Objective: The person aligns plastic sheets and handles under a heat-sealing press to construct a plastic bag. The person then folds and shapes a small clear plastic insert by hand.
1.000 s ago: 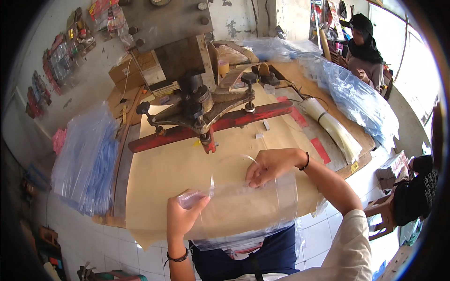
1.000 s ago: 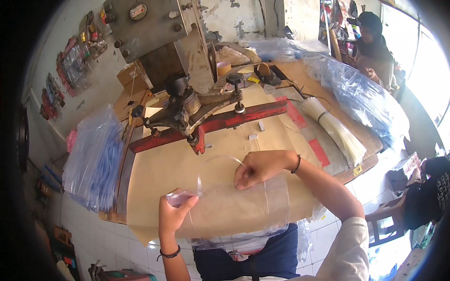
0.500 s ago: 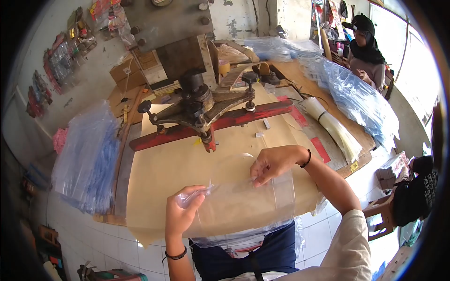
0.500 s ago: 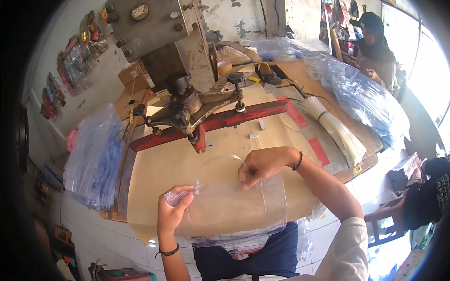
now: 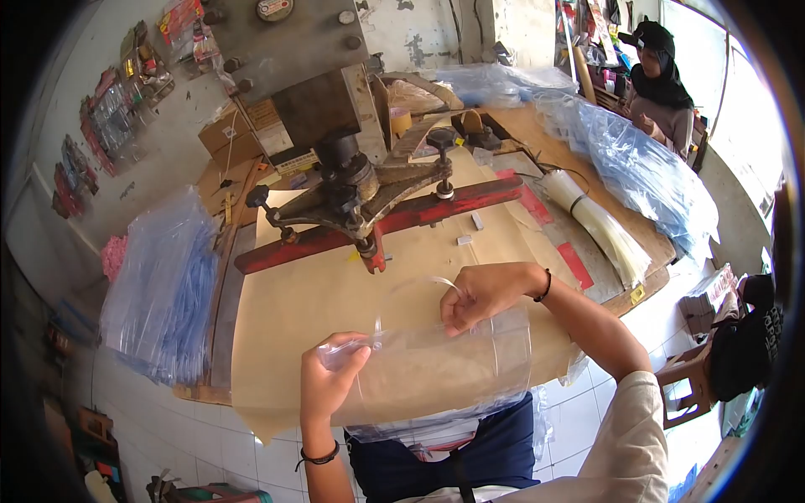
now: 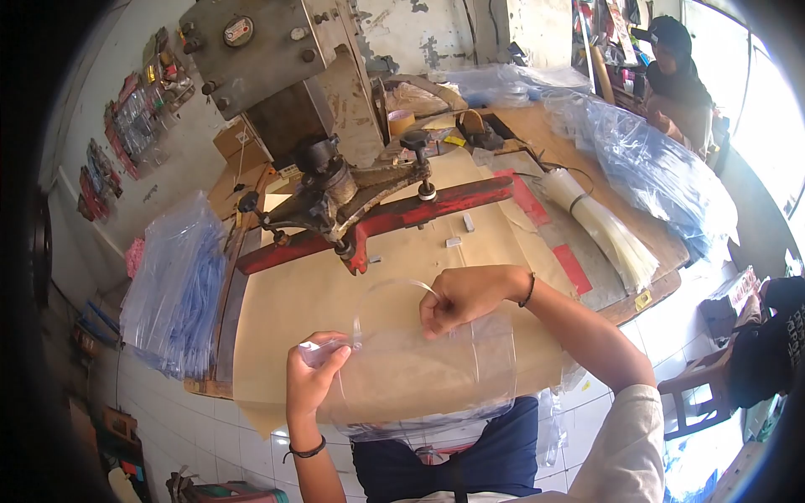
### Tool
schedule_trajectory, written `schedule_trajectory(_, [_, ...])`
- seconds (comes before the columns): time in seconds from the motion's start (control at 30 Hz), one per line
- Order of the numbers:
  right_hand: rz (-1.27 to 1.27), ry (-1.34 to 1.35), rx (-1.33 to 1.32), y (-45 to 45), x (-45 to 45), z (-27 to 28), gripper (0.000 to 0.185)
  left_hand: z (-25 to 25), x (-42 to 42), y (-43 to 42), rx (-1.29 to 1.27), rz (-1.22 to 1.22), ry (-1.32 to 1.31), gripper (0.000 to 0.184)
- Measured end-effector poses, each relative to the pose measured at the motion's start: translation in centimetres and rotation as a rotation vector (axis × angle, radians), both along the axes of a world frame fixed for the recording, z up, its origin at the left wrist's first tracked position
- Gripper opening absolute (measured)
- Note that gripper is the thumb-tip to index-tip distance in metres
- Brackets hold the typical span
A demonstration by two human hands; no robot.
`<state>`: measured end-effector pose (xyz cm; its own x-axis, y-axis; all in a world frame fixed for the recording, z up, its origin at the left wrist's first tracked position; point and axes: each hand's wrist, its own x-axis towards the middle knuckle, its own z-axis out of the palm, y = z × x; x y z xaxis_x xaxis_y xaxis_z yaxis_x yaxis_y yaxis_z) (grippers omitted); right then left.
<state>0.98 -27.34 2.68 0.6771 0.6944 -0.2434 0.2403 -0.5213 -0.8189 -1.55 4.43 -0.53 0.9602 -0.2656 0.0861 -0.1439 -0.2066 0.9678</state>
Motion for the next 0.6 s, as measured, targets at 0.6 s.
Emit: schedule_trajectory(0.6, [0.015, -0.055, -0.093, -0.44, -0.39, 0.93, 0.048, -0.41, 0.04, -0.14, -0.017, 0.016, -0.007, 0.021])
